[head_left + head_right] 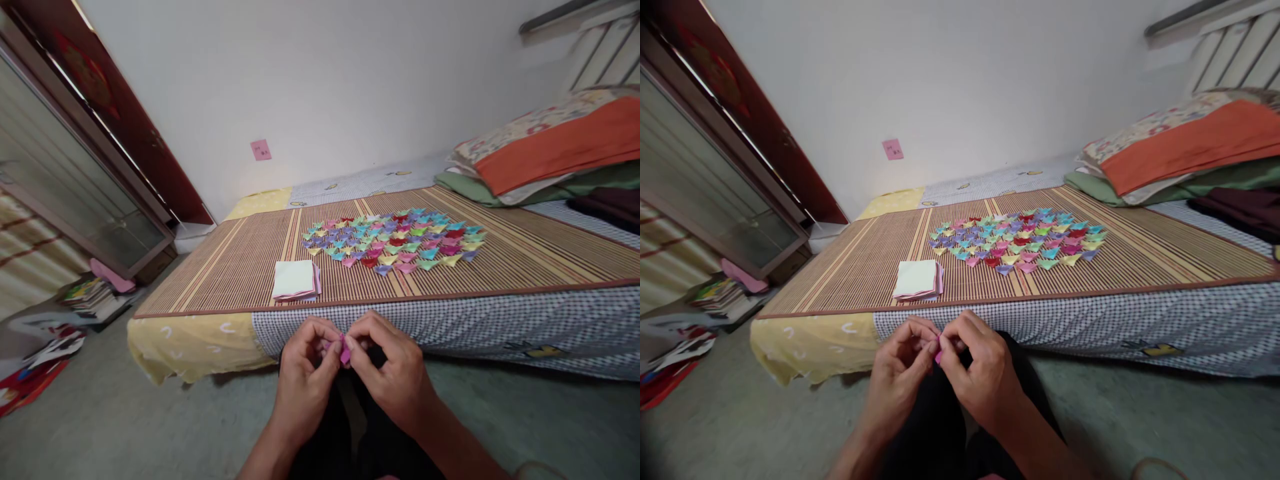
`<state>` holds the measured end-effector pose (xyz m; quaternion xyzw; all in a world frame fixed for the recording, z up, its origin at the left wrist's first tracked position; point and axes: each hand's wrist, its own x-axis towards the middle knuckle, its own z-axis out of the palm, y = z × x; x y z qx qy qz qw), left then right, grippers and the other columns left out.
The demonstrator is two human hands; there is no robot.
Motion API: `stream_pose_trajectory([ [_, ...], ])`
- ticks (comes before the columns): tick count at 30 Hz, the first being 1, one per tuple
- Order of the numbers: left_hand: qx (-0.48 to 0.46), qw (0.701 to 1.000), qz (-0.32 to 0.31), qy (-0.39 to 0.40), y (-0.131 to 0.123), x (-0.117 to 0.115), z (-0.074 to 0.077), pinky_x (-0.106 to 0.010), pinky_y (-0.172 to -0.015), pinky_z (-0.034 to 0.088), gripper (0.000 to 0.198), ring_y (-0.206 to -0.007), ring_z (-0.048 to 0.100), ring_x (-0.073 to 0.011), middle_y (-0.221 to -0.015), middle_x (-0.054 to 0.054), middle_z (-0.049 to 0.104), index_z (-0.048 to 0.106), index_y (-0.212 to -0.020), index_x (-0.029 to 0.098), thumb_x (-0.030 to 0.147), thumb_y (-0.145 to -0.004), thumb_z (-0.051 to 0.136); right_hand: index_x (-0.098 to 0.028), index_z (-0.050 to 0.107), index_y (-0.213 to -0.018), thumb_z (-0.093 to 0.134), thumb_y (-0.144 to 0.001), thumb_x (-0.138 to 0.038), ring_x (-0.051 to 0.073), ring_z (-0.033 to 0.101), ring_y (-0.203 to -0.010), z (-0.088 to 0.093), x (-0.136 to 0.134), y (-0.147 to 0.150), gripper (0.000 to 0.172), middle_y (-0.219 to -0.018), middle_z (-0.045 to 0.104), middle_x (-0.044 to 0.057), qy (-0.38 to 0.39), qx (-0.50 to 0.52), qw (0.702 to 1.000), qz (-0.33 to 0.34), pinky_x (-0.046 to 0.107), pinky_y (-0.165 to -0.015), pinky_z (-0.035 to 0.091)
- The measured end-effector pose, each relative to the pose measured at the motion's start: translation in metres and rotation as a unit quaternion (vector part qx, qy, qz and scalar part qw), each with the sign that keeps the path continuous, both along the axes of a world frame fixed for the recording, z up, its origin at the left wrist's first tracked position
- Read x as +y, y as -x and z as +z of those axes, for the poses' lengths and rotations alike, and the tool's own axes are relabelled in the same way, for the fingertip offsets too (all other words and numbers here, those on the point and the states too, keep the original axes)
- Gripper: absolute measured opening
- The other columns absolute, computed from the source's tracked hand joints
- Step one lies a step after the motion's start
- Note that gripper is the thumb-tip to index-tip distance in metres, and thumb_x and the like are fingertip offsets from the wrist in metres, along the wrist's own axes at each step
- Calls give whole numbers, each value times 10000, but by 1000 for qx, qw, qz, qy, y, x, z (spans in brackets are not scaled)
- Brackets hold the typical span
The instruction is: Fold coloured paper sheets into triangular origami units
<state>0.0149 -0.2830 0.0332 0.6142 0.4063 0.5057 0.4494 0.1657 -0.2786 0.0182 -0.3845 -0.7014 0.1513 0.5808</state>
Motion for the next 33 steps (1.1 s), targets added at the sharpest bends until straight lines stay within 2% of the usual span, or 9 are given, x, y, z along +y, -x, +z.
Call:
stream_pose_trajectory([
  [3, 2, 1000, 16, -3, -1, 0, 0, -229, -639, 466, 104, -726, 570, -125, -914, -12, 605, 620, -889, 196, 253, -975, 630, -218, 532, -776, 546, -881, -50, 156, 548, -665, -1, 0, 1, 199, -714, 552, -16, 13, -6, 999, -31, 276, -642, 434],
  [9, 85, 993, 50, -69, -1, 2, 0, -272, -738, 486, 86, -842, 606, -166, -957, -38, 620, 623, -873, 196, 162, -950, 604, -207, 577, -805, 557, -901, -64, 161, 578, -730, 1, 1, 2, 174, -776, 587, 4, 23, 3, 1000, 8, 272, -681, 455],
  [14, 98, 991, 61, -73, -1, 0, -2, -277, -761, 496, 116, -884, 624, -174, -1044, -55, 620, 643, -845, 195, 173, -953, 606, -209, 545, -772, 552, -872, -60, 152, 560, -696, -1, 1, 3, 179, -745, 565, -8, 47, 8, 999, -8, 266, -660, 441],
  [18, 86, 992, 68, -63, -1, -1, -5, -267, -752, 504, 125, -895, 631, -169, -1119, -66, 610, 659, -862, 193, 215, -974, 608, -210, 535, -783, 529, -905, -101, 148, 559, -685, 2, 1, -1, 164, -739, 568, -11, 49, 2, 998, -32, 263, -660, 440],
  [23, 50, 994, 74, -59, -2, -1, -4, -241, -674, 512, 120, -772, 607, -127, -1146, -57, 605, 651, -877, 198, 241, -982, 612, -208, 548, -786, 505, -910, -127, 149, 552, -664, 8, 0, -8, 154, -718, 568, -10, 62, -3, 997, -51, 260, -638, 434],
  [33, -26, 997, 68, -31, -5, -1, -3, -229, -660, 553, 84, -720, 632, -103, -1082, -34, 636, 643, -916, 195, 257, -974, 644, -190, 625, -821, 502, -908, -109, 139, 573, -616, 13, 3, -12, 171, -711, 606, -4, 70, -4, 997, -37, 245, -577, 437],
])
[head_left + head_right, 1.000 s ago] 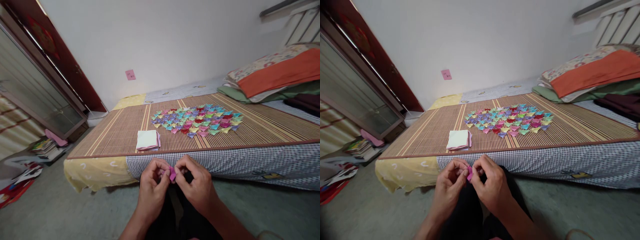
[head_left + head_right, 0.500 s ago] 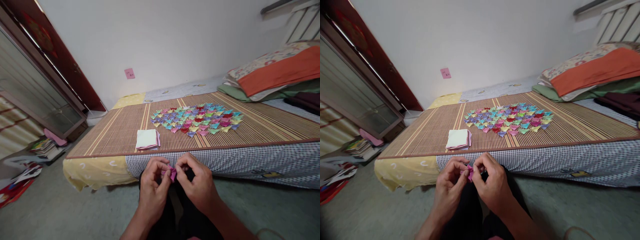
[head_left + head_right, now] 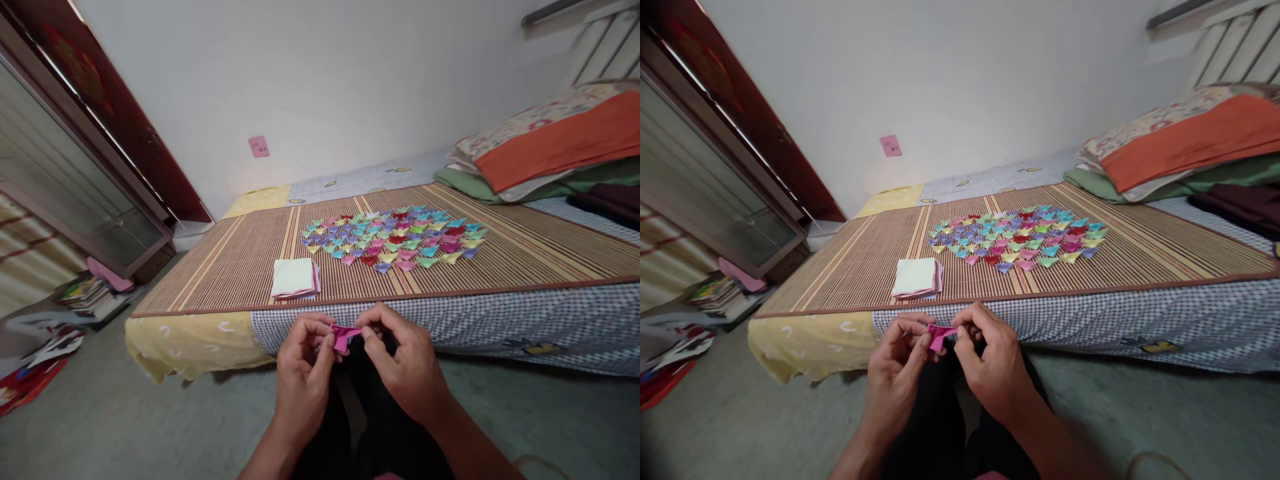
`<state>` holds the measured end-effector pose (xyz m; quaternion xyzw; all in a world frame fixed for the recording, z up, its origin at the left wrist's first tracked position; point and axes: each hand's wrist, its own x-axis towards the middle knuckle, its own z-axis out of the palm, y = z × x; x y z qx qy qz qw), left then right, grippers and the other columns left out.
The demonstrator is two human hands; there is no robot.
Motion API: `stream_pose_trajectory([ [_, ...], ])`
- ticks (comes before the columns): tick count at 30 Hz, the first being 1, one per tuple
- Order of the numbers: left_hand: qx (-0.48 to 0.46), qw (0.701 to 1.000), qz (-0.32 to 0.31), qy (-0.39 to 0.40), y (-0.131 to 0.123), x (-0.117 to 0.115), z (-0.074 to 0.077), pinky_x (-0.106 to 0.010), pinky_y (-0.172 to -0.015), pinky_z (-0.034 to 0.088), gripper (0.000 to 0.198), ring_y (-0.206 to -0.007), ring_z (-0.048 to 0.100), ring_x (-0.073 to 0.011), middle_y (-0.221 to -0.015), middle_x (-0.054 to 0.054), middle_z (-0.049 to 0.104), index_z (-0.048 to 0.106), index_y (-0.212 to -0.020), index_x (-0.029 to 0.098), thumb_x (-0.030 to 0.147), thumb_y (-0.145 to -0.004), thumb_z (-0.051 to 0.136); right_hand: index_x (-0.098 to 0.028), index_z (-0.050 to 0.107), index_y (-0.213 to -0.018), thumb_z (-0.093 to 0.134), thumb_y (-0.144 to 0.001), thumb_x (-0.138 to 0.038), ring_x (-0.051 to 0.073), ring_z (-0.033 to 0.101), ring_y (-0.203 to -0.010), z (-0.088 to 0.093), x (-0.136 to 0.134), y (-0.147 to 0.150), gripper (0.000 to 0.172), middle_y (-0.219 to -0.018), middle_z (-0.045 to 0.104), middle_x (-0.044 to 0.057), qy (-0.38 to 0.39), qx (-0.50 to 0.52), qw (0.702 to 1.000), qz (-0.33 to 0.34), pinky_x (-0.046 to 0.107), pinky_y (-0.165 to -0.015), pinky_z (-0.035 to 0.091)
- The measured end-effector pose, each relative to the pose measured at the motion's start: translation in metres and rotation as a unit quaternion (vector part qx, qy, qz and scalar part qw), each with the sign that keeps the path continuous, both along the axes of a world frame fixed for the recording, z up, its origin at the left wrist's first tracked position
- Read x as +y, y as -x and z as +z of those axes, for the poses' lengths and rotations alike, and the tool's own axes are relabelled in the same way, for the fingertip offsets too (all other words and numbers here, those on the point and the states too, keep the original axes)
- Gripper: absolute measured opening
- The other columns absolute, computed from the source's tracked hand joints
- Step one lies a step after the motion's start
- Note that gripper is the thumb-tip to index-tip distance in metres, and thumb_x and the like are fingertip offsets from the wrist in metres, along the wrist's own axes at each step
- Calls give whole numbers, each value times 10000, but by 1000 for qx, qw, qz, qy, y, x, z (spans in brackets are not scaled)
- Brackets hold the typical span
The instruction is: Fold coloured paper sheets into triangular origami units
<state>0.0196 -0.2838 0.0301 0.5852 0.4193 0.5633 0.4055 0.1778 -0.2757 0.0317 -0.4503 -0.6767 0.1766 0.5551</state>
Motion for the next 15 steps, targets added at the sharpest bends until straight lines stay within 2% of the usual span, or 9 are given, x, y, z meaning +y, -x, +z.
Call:
stream_pose_trajectory([
  [6, -18, 1000, -14, 6, -2, 1, 1, -221, -695, 546, 99, -731, 634, -112, -902, -15, 658, 644, -919, 182, 266, -968, 665, -174, 691, -883, 492, -903, -66, 186, 647, -858, 0, -1, 1, 228, -892, 636, 56, -24, -16, 999, 22, 286, -771, 503],
  [11, -7, 1000, -25, 14, -4, 1, -1, -240, -722, 547, 89, -775, 634, -130, -924, -27, 662, 644, -927, 182, 259, -967, 664, -195, 652, -815, 536, -866, -73, 182, 620, -789, 4, -3, 4, 176, -825, 629, 28, 24, -25, 999, 14, 297, -723, 477],
  [15, 27, 999, -20, -5, -2, 1, -3, -239, -716, 542, 60, -790, 638, -135, -940, -25, 654, 644, -934, 193, 233, -978, 636, -204, 650, -767, 570, -820, -85, 163, 584, -696, 10, -1, 2, 153, -752, 620, 2, 94, -8, 995, 42, 277, -647, 452],
])
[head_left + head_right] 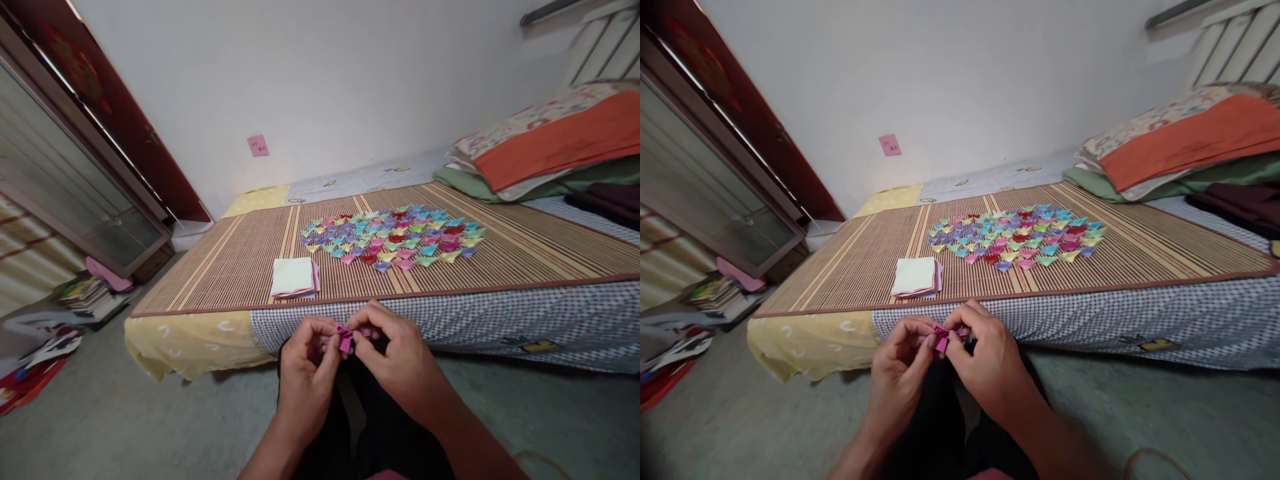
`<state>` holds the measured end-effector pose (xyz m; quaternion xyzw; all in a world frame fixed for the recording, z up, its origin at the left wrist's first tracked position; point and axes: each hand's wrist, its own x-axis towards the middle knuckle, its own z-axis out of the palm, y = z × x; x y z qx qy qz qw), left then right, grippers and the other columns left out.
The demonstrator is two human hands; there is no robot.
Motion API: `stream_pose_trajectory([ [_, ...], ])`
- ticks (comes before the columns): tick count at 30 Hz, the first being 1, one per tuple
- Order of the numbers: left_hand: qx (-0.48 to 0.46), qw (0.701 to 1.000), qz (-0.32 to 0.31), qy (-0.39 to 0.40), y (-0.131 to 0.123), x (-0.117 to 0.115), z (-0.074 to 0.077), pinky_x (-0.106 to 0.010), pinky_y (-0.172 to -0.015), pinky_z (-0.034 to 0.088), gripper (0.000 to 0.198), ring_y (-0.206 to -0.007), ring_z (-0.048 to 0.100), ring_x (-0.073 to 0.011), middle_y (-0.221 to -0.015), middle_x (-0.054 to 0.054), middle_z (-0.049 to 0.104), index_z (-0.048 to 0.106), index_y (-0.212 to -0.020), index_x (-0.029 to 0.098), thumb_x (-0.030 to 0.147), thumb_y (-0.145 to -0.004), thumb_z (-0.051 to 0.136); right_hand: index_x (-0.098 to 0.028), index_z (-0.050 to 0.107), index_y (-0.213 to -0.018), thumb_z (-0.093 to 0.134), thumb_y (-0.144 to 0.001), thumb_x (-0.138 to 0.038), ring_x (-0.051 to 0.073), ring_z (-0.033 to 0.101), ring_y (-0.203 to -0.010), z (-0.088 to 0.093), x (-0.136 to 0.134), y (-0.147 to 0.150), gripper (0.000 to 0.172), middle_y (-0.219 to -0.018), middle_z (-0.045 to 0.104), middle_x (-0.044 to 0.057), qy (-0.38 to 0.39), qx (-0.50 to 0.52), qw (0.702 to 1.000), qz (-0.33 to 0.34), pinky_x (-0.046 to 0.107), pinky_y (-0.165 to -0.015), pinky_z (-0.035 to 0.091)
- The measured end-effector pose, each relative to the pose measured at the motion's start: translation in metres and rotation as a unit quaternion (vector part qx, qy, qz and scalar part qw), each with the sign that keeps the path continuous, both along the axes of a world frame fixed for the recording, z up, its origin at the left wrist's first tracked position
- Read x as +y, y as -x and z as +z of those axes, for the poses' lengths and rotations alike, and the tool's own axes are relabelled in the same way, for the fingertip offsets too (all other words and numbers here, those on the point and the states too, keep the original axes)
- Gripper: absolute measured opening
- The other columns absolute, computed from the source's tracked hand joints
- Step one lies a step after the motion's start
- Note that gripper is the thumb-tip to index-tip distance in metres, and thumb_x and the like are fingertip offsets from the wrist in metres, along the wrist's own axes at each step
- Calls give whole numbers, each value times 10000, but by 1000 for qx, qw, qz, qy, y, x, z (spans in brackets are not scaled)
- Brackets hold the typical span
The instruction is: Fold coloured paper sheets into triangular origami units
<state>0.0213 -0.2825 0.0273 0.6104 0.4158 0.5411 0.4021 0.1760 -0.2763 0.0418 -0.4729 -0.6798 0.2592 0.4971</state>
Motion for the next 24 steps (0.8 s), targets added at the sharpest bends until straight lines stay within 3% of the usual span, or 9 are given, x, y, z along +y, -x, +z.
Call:
stream_pose_trajectory([
  [9, 64, 997, -32, -2, 6, 0, -1, -246, -706, 531, 58, -763, 644, -136, -919, -20, 652, 654, -935, 200, 217, -978, 620, -191, 671, -737, 573, -793, -70, 133, 586, -611, 13, 3, -13, 166, -657, 659, -26, 97, 4, 992, 86, 246, -592, 436],
  [17, 32, 996, -50, 65, 5, 2, 1, -240, -650, 526, 71, -696, 639, -139, -807, -15, 656, 668, -875, 178, 235, -906, 697, -199, 653, -752, 596, -789, -42, 142, 626, -639, 6, 1, -9, 171, -699, 685, -16, 52, -23, 996, 67, 249, -606, 461],
  [24, 23, 997, 0, 76, 1, 2, 0, -230, -574, 515, 69, -590, 619, -119, -769, 0, 646, 634, -823, 180, 195, -847, 697, -209, 597, -726, 604, -816, -68, 135, 597, -578, 7, 2, -14, 167, -634, 629, -38, 94, -40, 993, 58, 240, -561, 439],
])
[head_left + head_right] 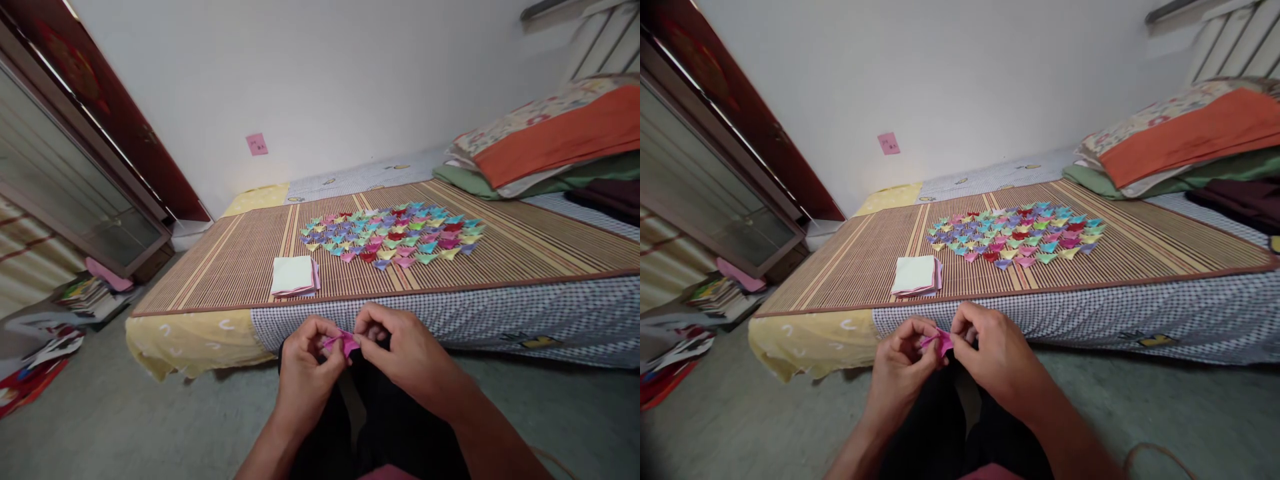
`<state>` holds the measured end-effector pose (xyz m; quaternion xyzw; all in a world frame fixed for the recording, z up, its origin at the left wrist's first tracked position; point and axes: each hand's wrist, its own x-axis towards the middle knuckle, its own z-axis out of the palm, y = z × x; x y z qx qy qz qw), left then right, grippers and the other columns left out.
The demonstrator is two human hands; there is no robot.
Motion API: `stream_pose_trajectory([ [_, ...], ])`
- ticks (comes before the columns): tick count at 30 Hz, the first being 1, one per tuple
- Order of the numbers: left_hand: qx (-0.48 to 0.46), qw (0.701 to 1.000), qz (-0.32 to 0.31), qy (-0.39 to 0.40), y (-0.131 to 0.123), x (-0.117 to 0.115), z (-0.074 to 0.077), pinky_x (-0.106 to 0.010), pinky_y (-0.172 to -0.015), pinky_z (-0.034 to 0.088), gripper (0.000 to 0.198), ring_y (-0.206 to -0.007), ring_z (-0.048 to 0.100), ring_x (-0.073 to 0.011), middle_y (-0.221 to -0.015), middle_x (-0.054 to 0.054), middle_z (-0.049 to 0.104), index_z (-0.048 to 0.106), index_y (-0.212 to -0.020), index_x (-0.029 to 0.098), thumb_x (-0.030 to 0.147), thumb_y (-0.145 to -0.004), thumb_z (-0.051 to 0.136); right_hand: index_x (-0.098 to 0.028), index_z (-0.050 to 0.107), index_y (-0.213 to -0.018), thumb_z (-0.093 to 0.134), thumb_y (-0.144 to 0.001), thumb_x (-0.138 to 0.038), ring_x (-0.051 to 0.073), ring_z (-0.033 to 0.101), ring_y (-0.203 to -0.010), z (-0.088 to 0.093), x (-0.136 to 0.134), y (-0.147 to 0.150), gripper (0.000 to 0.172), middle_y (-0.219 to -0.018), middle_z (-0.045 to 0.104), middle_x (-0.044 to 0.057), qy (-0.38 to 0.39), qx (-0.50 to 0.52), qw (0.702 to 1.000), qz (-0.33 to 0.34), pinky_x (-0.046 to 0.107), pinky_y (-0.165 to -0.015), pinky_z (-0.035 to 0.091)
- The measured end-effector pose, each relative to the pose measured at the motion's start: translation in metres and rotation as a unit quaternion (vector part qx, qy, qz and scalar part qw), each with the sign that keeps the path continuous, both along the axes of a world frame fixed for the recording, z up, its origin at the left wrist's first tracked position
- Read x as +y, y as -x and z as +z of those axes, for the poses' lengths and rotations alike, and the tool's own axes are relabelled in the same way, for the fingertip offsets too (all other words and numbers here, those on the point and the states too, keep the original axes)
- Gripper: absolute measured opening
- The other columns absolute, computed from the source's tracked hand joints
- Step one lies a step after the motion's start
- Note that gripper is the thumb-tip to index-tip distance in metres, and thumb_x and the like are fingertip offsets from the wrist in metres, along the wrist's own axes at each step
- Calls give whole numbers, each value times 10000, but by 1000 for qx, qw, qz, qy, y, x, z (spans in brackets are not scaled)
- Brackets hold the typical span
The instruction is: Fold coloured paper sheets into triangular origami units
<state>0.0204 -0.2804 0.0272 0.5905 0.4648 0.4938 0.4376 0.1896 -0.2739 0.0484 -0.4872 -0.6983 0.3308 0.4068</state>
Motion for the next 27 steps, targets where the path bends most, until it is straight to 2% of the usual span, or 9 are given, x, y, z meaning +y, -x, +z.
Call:
stream_pose_trajectory([
  [7, 61, 994, 3, -88, 2, 0, 2, -231, -608, 526, 97, -686, 621, -127, -888, -17, 623, 637, -802, 189, 98, -826, 660, -208, 579, -700, 592, -835, -82, 131, 576, -550, 1, 1, -3, 185, -597, 613, -37, 31, -23, 999, 15, 227, -516, 409],
  [15, 58, 989, -30, -134, 1, 2, -3, -239, -642, 559, 175, -754, 634, -140, -950, -36, 618, 654, -826, 187, 23, -834, 594, -206, 590, -728, 578, -835, -62, 130, 609, -560, 4, 8, -8, 180, -621, 647, -30, 14, -5, 1000, 15, 223, -531, 446],
  [18, 53, 989, -20, -133, -1, 3, -5, -241, -669, 555, 178, -786, 642, -145, -954, -34, 625, 656, -824, 191, 24, -846, 599, -207, 589, -727, 577, -839, -54, 131, 618, -557, 6, 9, -7, 190, -621, 655, -31, 3, -7, 1000, 19, 225, -534, 447],
  [22, 31, 992, 8, -124, -1, 3, -10, -260, -717, 550, 170, -824, 659, -155, -970, -33, 644, 645, -847, 201, 39, -873, 602, -203, 604, -744, 618, -825, -45, 144, 622, -579, 7, 8, 2, 178, -644, 666, -24, 7, -31, 999, -9, 240, -552, 432],
  [27, 48, 984, 25, -172, 0, 2, -12, -271, -748, 543, 180, -880, 654, -172, -979, -36, 650, 643, -883, 213, 38, -887, 599, -199, 601, -739, 619, -816, -8, 129, 549, -564, 9, 7, 10, 207, -632, 621, -45, -21, -80, 996, -22, 247, -560, 360],
])
